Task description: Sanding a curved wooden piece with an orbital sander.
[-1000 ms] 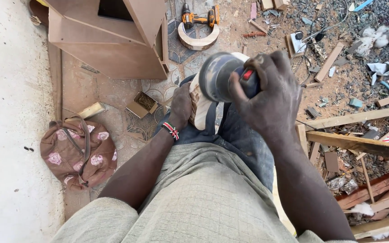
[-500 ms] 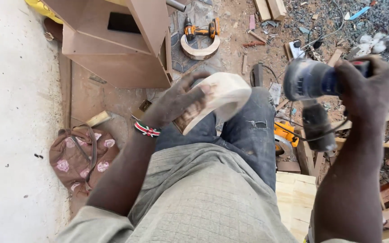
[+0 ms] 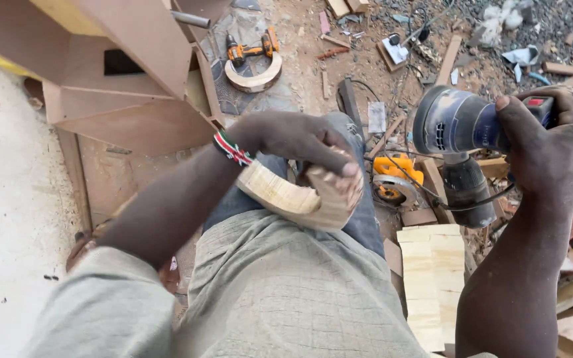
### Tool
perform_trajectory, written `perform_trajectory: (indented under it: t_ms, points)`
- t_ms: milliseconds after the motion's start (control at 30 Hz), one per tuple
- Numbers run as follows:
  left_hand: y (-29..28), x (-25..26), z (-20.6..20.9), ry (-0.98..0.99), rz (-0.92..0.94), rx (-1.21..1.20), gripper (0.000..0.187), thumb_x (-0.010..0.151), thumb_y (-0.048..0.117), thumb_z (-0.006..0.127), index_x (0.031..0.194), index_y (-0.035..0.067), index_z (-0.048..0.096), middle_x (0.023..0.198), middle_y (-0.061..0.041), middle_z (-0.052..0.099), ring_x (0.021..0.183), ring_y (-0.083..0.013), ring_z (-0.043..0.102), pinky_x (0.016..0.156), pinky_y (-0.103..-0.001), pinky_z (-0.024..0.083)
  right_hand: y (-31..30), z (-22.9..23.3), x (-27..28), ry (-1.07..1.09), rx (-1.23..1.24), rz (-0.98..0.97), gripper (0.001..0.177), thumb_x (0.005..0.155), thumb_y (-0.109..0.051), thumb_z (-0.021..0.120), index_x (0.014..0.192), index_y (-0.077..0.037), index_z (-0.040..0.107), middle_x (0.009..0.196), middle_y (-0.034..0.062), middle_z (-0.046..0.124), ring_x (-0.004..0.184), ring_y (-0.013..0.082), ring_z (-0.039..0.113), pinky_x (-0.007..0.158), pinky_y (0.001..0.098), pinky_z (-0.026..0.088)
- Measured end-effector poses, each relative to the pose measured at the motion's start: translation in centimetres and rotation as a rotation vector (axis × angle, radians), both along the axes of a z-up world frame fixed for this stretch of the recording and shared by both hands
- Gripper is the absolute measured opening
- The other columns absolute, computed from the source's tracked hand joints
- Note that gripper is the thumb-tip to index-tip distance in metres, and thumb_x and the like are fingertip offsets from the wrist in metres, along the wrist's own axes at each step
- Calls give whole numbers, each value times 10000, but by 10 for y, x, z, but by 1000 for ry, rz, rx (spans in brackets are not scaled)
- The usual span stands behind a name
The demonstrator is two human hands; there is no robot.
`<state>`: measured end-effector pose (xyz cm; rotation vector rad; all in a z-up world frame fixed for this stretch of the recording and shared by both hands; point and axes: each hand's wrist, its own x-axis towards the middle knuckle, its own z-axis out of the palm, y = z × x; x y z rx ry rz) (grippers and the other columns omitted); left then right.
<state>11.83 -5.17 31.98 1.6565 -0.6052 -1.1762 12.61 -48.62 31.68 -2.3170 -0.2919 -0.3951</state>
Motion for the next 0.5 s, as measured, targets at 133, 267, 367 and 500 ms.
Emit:
perform_trajectory:
  t_ms: [133,267,367,500]
  points:
    - [-42,-29,-48,-105,304,39,517,1092,559,631,1097,74,810,961,-54,787,707,-142,732,558,-277,587,-5,-1,-17,52,-1,-88,307,1435,-134,969,1430,110,781,1191,253,794,942,281,803,774,389,730]
    - [-51,-91,-90,-553,262,286,1136,955,863,644,1779,97,482,1488,-178,731,1258,-299,727,1045,-488,605,-21,-9,-21,15,15,-105,294,1396,-103,958,1413,137,790,1186,239,759,943,272,751,789,400,697]
    - [-45,-116,-114,-942,375,430,1162,868,897,841,1609,32,613,1438,-195,707,1332,-368,648,1232,-566,468,-34,-16,-23,-5,-16,-156,279,1383,-97,975,1399,127,809,1181,236,780,932,270,771,786,406,719]
    - [-47,-115,-125,-1078,561,367,940,940,909,769,1219,12,768,1134,-169,796,1043,-337,742,1107,-532,531,-39,-18,-27,-39,-82,-157,280,1389,-83,995,1397,142,828,1165,248,793,912,283,781,777,418,727]
